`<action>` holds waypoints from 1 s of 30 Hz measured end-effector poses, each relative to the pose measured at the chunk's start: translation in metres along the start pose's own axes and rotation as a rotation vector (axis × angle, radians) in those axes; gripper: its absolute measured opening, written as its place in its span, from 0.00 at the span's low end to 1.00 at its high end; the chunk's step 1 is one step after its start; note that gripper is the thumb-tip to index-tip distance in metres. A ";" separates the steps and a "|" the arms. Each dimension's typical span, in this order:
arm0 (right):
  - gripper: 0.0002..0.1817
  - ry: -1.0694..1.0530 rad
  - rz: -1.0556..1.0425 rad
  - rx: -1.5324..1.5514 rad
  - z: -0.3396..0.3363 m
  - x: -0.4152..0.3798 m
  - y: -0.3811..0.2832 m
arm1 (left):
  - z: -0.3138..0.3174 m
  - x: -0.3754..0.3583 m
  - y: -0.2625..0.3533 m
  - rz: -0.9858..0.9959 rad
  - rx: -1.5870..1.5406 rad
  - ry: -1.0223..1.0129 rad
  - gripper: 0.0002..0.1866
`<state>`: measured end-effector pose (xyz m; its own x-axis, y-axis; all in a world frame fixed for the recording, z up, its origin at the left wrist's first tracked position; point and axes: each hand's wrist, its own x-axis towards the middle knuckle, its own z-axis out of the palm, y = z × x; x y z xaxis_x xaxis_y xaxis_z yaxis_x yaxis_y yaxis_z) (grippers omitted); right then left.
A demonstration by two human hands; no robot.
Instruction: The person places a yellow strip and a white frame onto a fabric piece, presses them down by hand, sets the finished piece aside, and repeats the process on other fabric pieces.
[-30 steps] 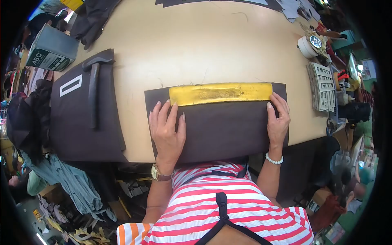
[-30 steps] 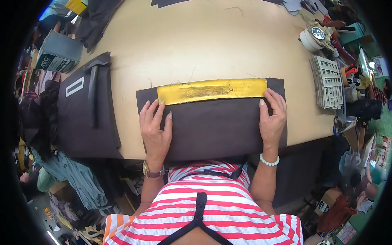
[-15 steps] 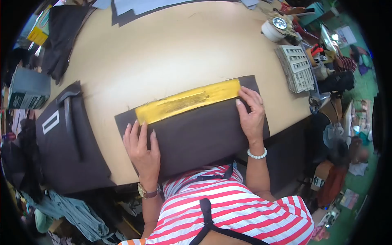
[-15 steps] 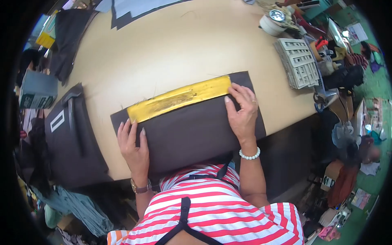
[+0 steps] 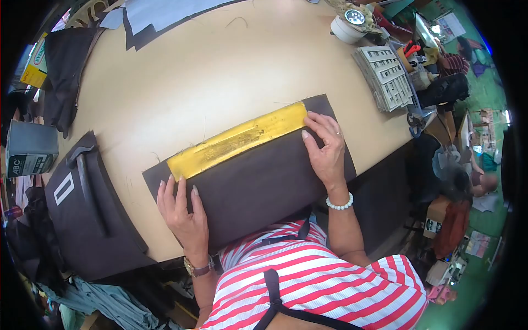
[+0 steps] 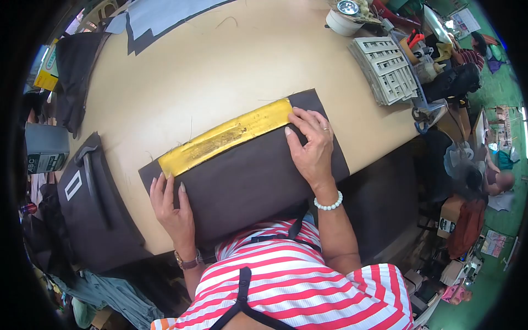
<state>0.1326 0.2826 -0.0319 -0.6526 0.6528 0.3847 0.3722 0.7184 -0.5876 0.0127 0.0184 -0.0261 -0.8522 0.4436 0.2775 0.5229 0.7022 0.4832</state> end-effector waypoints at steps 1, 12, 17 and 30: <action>0.14 0.000 0.000 -0.003 0.000 0.000 0.000 | 0.000 0.000 0.000 -0.001 0.008 -0.003 0.17; 0.13 -0.001 -0.065 -0.023 -0.001 0.003 -0.003 | -0.002 0.001 0.001 0.010 -0.007 0.009 0.17; 0.14 -0.039 -0.020 -0.013 -0.001 0.002 -0.005 | 0.000 0.002 -0.003 0.025 -0.021 0.047 0.16; 0.14 -0.042 0.026 0.000 -0.001 0.000 -0.004 | 0.000 0.001 -0.003 0.013 -0.012 0.031 0.16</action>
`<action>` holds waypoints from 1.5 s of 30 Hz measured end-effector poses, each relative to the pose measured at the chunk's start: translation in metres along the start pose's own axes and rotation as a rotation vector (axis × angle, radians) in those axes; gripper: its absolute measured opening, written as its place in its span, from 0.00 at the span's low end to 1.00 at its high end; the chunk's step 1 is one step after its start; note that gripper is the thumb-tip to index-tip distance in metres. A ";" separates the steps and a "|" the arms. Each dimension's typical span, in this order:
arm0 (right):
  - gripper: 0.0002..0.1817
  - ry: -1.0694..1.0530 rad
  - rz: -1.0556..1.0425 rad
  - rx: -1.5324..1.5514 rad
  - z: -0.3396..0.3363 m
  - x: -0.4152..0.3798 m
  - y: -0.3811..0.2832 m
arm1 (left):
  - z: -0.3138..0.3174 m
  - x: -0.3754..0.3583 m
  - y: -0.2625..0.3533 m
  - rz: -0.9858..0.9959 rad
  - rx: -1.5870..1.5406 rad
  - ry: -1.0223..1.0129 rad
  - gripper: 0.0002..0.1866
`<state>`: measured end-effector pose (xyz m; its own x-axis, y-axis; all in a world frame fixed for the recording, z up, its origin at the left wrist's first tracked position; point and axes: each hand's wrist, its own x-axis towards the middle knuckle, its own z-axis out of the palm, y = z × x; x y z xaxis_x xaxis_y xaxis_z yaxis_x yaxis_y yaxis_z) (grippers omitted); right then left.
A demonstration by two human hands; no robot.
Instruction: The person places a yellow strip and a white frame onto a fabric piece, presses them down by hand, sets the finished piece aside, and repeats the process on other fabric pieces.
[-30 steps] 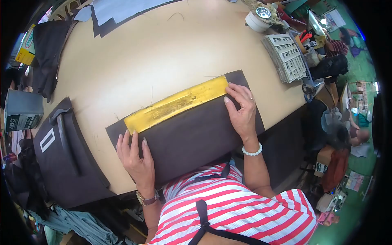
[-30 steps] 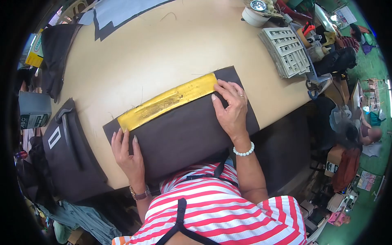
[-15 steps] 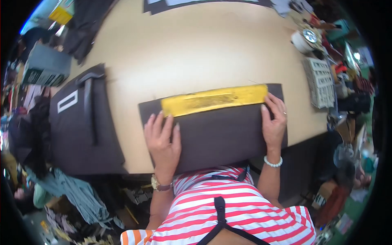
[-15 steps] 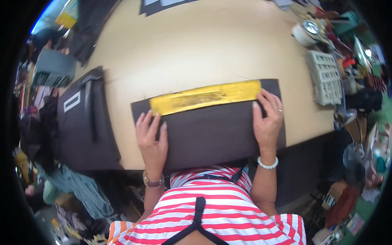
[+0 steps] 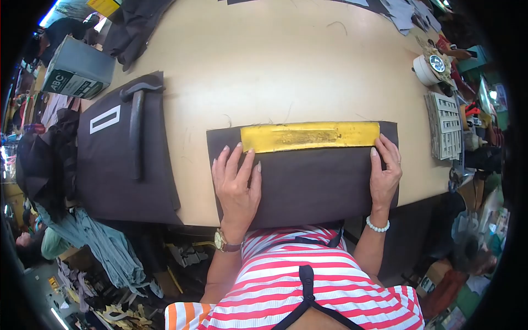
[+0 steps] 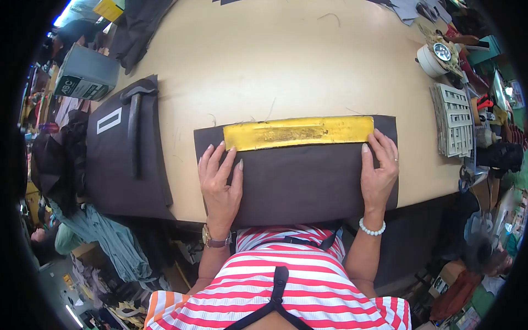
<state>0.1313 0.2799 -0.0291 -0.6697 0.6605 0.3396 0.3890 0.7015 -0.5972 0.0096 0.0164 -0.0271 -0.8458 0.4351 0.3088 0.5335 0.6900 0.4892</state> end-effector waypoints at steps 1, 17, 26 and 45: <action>0.14 0.000 0.000 -0.001 0.000 0.000 -0.002 | 0.000 0.000 0.000 0.000 0.001 -0.002 0.16; 0.15 0.055 -0.030 -0.029 0.000 -0.001 -0.001 | -0.001 -0.001 0.004 -0.024 0.037 -0.064 0.17; 0.12 -0.022 -0.282 -0.333 -0.006 0.013 -0.012 | -0.017 0.017 0.020 0.135 0.364 -0.275 0.17; 0.19 0.444 0.433 -0.578 -0.070 0.133 0.105 | -0.011 0.033 0.028 0.322 0.390 -0.316 0.23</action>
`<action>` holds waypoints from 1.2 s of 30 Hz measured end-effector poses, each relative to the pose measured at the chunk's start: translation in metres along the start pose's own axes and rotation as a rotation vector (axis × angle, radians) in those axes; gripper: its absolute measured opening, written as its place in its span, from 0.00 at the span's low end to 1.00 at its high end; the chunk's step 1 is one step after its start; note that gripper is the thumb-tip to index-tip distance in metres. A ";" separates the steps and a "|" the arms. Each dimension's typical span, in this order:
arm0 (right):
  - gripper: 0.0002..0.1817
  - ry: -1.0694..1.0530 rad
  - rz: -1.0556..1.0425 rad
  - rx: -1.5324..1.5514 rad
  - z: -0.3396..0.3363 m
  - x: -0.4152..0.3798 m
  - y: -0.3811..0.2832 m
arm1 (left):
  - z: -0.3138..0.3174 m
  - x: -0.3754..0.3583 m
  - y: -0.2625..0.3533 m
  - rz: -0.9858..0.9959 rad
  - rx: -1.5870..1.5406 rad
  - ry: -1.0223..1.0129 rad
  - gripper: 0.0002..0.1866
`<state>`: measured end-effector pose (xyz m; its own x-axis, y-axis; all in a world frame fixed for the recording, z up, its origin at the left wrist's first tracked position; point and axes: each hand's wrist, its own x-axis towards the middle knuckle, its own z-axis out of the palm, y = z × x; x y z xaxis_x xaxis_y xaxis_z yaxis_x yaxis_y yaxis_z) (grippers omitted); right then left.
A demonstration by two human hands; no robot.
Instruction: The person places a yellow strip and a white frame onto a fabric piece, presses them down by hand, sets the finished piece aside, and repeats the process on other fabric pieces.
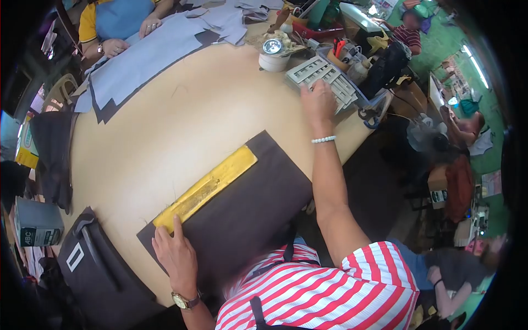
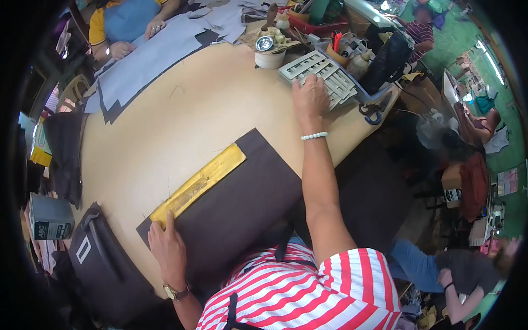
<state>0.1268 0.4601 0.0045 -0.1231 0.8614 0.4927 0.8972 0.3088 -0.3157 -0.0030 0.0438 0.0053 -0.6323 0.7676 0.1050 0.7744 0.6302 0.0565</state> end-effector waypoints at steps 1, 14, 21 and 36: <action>0.21 -0.010 0.023 -0.003 0.003 0.002 -0.001 | 0.001 0.000 0.000 0.010 -0.001 0.013 0.23; 0.14 -0.200 -0.105 -0.212 -0.012 0.015 -0.018 | 0.000 0.000 -0.003 0.037 -0.041 0.030 0.24; 0.10 -0.201 -0.248 -0.303 -0.012 0.022 -0.021 | 0.001 -0.001 -0.003 0.029 -0.069 0.033 0.24; 0.09 -0.269 -0.170 -0.333 -0.013 0.025 -0.031 | 0.002 -0.002 -0.005 0.039 -0.047 0.053 0.22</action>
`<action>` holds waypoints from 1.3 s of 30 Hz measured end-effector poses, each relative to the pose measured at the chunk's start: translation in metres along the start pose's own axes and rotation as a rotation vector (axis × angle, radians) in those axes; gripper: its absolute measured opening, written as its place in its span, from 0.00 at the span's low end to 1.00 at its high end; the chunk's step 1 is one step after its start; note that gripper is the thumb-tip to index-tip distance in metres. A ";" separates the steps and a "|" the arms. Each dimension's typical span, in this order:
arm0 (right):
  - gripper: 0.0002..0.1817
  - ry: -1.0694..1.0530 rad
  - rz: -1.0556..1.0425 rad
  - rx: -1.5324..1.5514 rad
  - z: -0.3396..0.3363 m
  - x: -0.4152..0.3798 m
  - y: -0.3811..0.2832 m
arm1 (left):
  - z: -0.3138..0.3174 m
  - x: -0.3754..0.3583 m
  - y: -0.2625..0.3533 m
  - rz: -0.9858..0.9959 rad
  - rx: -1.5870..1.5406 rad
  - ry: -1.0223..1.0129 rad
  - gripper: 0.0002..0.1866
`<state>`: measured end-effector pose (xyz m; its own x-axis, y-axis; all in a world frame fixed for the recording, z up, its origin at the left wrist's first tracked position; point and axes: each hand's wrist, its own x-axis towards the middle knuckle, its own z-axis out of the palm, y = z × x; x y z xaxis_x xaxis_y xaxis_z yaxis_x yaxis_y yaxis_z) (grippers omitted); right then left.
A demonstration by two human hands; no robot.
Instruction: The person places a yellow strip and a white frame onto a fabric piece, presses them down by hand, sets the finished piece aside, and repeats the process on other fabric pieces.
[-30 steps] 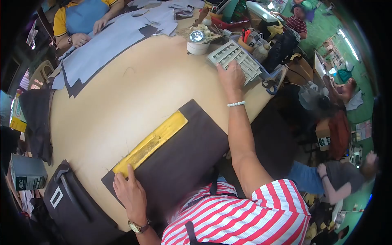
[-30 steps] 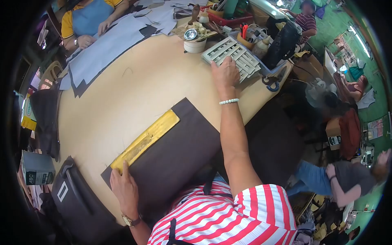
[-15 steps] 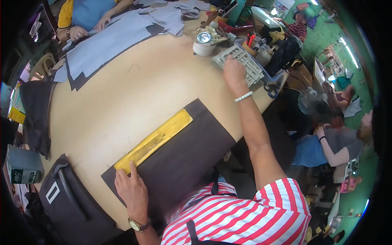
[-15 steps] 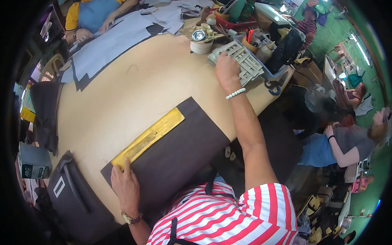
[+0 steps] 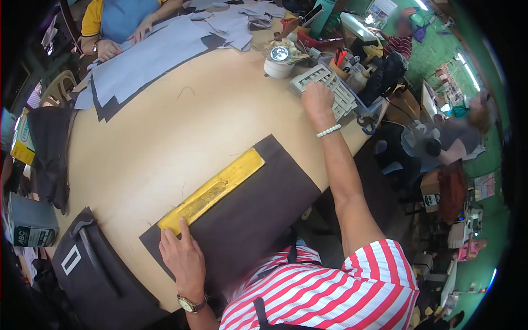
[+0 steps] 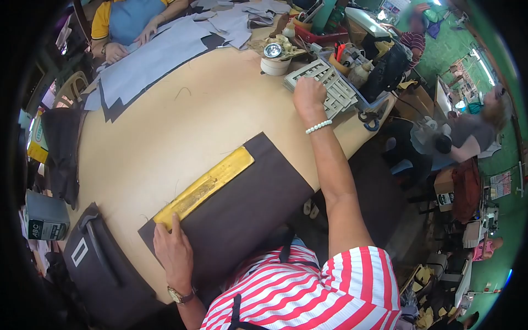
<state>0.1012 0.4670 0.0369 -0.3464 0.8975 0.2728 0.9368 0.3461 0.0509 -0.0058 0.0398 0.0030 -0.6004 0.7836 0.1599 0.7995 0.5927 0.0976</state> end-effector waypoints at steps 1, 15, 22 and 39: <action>0.10 0.011 -0.008 -0.014 0.000 -0.001 0.000 | 0.000 0.000 0.000 -0.003 0.000 -0.005 0.22; 0.10 0.013 0.002 -0.076 0.001 -0.008 0.001 | 0.004 -0.002 0.000 0.009 -0.015 0.050 0.23; 0.12 0.324 0.073 -0.022 -0.001 -0.013 0.018 | 0.003 -0.002 0.000 -0.002 -0.029 0.031 0.25; 0.08 -0.641 -0.230 1.674 -0.040 -0.145 0.000 | -0.007 0.026 -0.036 0.012 -0.402 -0.066 0.13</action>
<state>0.1536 0.3263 0.0361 -0.7910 0.6118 0.0067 -0.0232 -0.0191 -0.9995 -0.0499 0.0375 0.0110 -0.5802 0.8082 0.1011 0.7421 0.4734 0.4746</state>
